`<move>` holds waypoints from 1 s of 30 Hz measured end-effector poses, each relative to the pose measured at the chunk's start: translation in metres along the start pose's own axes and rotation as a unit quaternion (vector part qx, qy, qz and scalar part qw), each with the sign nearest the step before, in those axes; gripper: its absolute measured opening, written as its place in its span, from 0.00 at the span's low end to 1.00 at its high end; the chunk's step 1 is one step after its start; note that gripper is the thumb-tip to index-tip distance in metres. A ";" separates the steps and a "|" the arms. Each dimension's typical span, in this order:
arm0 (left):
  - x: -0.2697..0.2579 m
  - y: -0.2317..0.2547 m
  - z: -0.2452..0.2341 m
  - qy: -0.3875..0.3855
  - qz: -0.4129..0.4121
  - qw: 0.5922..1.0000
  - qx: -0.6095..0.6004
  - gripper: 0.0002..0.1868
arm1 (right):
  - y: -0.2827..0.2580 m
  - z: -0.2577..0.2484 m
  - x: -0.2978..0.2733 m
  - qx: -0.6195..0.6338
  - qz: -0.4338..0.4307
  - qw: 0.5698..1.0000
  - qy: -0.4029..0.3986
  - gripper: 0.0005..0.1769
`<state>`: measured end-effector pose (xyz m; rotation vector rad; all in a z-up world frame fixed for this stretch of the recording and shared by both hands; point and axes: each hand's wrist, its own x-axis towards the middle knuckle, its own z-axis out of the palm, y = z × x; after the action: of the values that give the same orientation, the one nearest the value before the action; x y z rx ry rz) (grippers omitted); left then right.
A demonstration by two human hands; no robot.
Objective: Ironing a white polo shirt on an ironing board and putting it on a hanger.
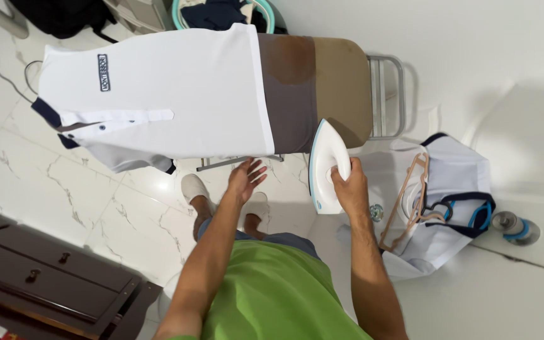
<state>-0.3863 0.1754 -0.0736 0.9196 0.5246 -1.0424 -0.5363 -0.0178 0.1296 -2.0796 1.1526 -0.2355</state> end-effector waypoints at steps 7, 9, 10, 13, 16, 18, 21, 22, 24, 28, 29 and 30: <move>0.013 -0.021 0.030 -0.022 -0.012 0.993 -0.117 0.19 | -0.012 -0.016 -0.002 0.013 -0.007 0.999 -0.035 0.18; 0.018 -0.026 0.034 0.011 0.014 0.992 -0.125 0.17 | -0.015 -0.020 -0.003 0.029 0.032 0.998 -0.052 0.17; 0.026 -0.032 0.033 0.011 0.016 0.992 -0.128 0.17 | -0.016 -0.021 -0.003 0.027 0.028 0.998 -0.054 0.17; 0.044 -0.043 0.035 0.020 0.029 0.987 -0.157 0.17 | -0.017 -0.025 -0.004 0.028 0.016 0.998 -0.053 0.17; 0.054 -0.049 0.044 0.054 -0.022 0.976 -0.210 0.14 | -0.016 -0.026 -0.004 0.030 0.018 0.998 -0.059 0.16; 0.068 -0.059 0.045 0.062 -0.014 0.963 -0.260 0.18 | -0.013 -0.025 -0.005 0.037 0.021 0.997 -0.067 0.16; 0.084 -0.072 0.045 0.081 -0.001 0.941 -0.329 0.18 | -0.014 -0.022 -0.005 0.041 0.029 0.996 -0.077 0.16; 0.089 -0.076 0.045 0.082 -0.001 0.940 -0.331 0.18 | -0.014 -0.021 -0.005 0.040 0.028 0.996 -0.079 0.16; 0.099 -0.084 0.043 0.074 0.039 0.940 -0.331 0.20 | -0.014 -0.019 -0.006 0.039 0.032 0.995 -0.083 0.16; 0.082 -0.077 0.054 0.102 0.013 0.937 -0.333 0.25 | -0.010 -0.016 -0.006 0.041 0.026 0.995 -0.085 0.16; 0.077 -0.074 0.057 0.132 -0.008 0.942 -0.308 0.27 | -0.010 -0.016 -0.006 0.041 0.025 0.995 -0.082 0.16; 0.071 -0.071 0.060 0.163 -0.029 0.945 -0.282 0.28 | -0.010 -0.016 -0.006 0.040 0.023 0.996 -0.079 0.16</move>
<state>-0.4222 0.0749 -0.1226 0.5623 1.0696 -0.7285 -0.5409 -0.0179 0.1487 -1.9609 1.0775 -0.0922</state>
